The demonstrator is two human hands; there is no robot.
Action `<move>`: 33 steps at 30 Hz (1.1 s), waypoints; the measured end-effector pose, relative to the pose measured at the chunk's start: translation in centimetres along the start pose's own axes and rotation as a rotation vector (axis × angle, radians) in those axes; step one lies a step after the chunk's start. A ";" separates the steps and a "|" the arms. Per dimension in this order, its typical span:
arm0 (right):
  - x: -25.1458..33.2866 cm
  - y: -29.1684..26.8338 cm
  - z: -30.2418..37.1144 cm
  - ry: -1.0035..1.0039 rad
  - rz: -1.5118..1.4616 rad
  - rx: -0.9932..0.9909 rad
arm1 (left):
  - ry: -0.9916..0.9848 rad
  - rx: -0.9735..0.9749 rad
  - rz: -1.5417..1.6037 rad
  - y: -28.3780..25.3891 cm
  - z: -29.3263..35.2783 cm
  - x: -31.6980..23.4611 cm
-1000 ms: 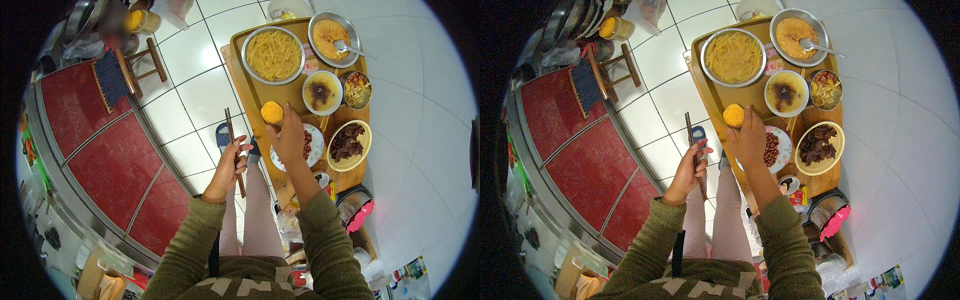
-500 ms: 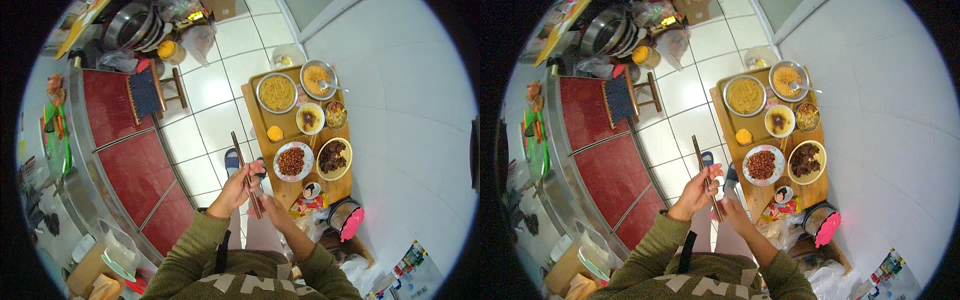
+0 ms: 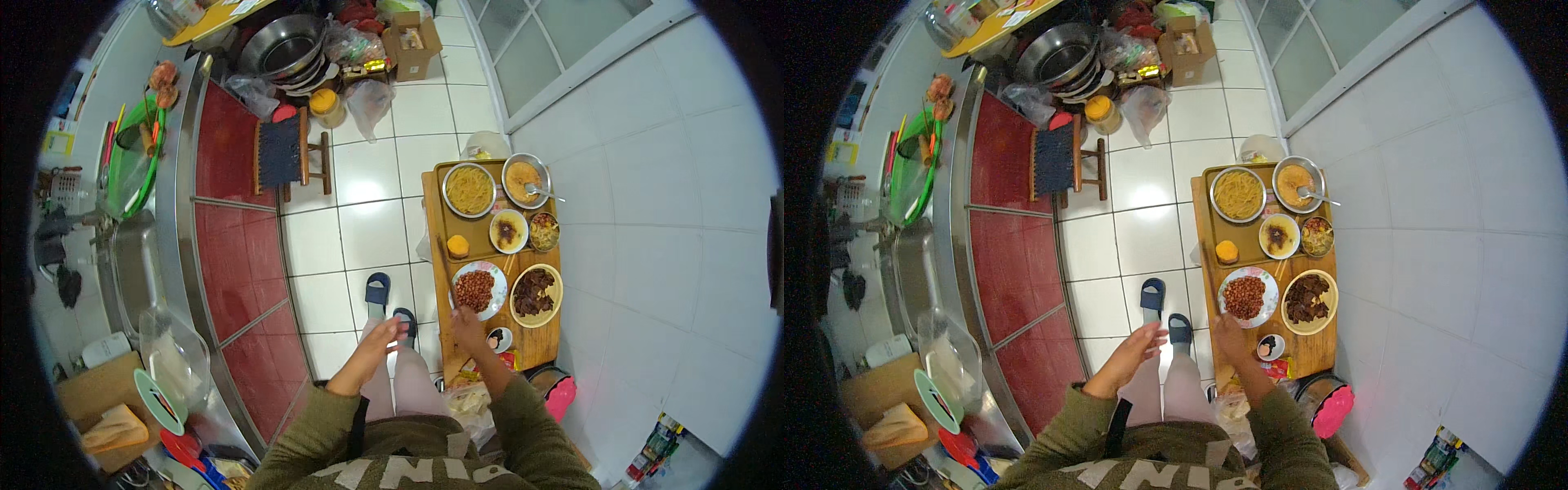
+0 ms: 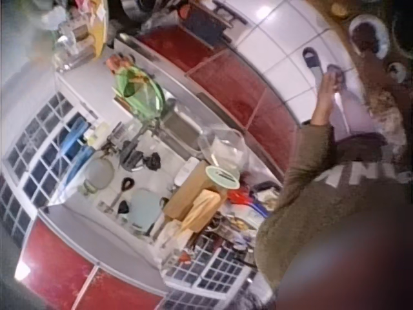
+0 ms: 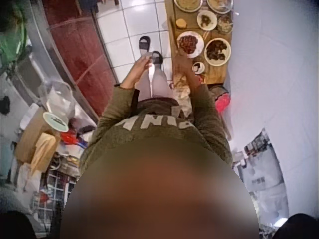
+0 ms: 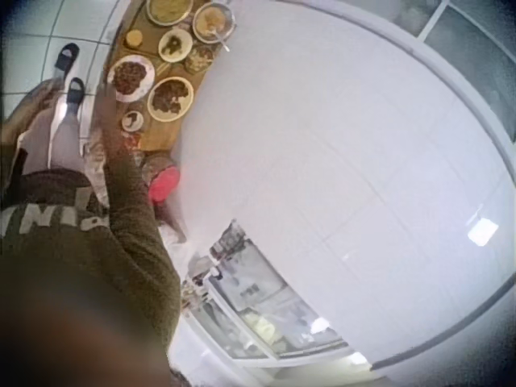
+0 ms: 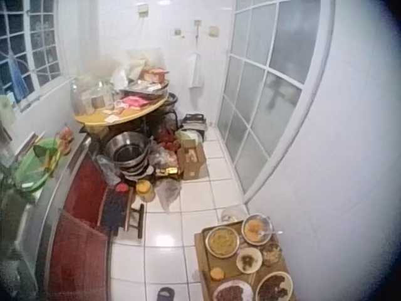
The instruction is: The person assembles a wrap by placing cooked ingredients onto a flatbread and rolling it. They use chopsticks to transfer food from bowls and a tray, then fold the wrap by hand and place it on a plate.
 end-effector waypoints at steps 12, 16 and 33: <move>-2.4 -1.4 -12.9 0.178 -0.009 -0.109 | -0.062 -0.206 0.233 -0.9 7.6 13.0; -1.4 -0.8 -15.6 0.000 0.159 -0.213 | -0.009 -0.280 0.279 -2.3 6.9 13.5; -5.3 -2.0 -16.8 0.261 0.389 -0.514 | 0.127 -0.281 0.355 -3.8 10.1 14.3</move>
Point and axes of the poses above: each hand's wrist, its own z-axis away from the middle knuckle, its own y-axis out of the palm, x = y × z, the point moved 3 cm from there along -z, towards the middle knuckle, and after that the axes turned 14 degrees about x, right-handed, at the moved point
